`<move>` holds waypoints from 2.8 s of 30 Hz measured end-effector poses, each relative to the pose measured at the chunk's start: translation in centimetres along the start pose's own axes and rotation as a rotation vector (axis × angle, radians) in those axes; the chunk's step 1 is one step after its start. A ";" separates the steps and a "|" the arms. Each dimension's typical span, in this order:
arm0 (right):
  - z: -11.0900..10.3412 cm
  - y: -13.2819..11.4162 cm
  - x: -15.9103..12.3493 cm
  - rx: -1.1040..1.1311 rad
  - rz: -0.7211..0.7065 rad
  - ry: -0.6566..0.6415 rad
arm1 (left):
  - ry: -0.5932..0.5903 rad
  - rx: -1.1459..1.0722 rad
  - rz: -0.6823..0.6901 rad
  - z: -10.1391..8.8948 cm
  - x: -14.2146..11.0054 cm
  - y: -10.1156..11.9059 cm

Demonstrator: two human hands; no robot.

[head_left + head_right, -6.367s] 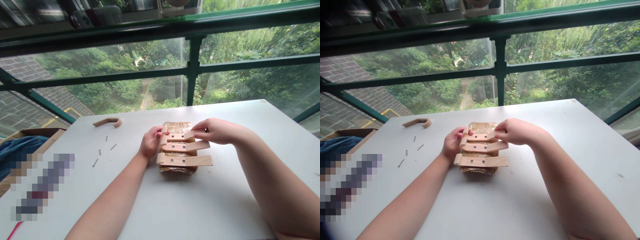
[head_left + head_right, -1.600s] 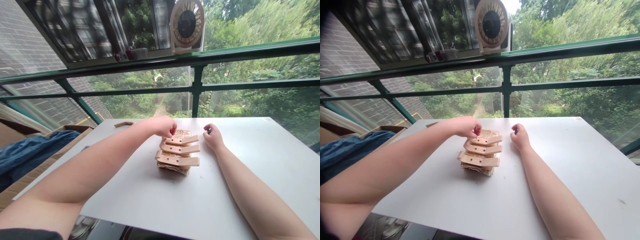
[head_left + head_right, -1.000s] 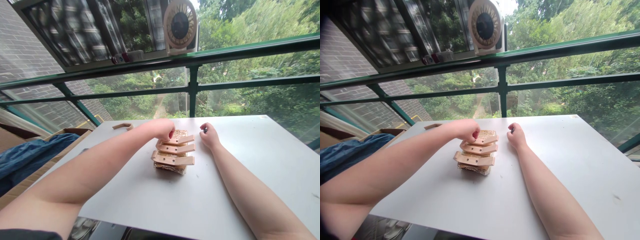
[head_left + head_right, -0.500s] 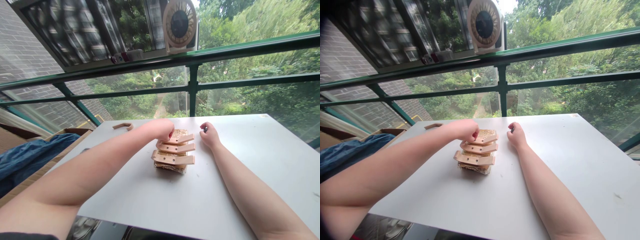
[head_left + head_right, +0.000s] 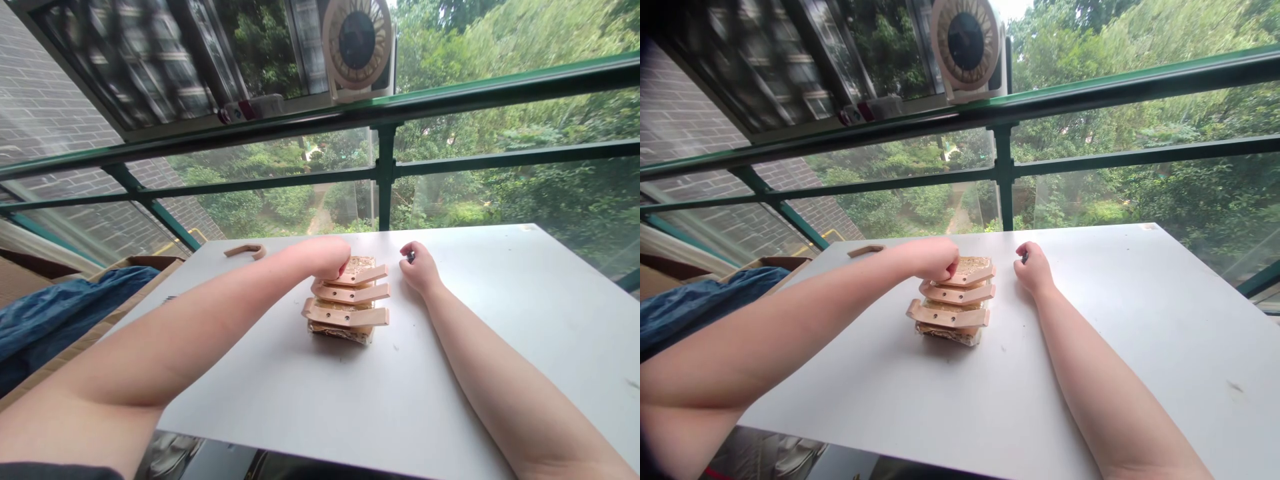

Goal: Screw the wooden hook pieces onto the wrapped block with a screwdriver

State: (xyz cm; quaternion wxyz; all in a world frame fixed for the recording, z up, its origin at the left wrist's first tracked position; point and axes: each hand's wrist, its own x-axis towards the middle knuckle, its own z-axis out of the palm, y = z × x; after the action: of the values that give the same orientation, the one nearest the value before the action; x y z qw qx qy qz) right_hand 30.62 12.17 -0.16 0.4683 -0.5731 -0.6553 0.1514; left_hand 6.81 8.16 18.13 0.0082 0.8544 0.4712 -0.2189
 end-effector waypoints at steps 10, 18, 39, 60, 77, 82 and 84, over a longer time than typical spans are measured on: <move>-3.1 -4.5 0.1 0.238 -0.171 -0.240 | -0.003 -0.034 -0.010 0.2 -0.1 -0.3; -4.6 -7.7 -0.5 0.341 -0.226 -0.621 | 0.014 0.017 0.026 0.4 0.1 -0.2; -5.9 -9.6 -0.1 0.231 -0.221 -0.625 | -0.002 -0.055 0.008 0.9 0.6 -1.0; -6.0 -15.0 -0.9 0.424 -0.219 -0.194 | 0.103 -0.270 -0.238 1.5 -0.6 -0.7; -0.2 -17.4 0.4 0.301 -0.235 -0.393 | 0.184 -0.361 -0.232 2.9 -0.8 -1.1; -0.2 -17.6 0.5 0.225 -0.257 -0.381 | 0.180 -0.358 -0.224 3.0 -0.8 -1.1; -0.3 -17.7 0.5 0.199 -0.268 -0.385 | 0.178 -0.360 -0.215 2.9 -0.9 -1.1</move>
State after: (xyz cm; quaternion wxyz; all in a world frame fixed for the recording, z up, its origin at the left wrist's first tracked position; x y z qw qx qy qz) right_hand 20.13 7.23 13.28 0.4048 -0.3927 -0.7844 0.2582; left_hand 4.43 7.42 16.02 0.0954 0.8000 0.5898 -0.0548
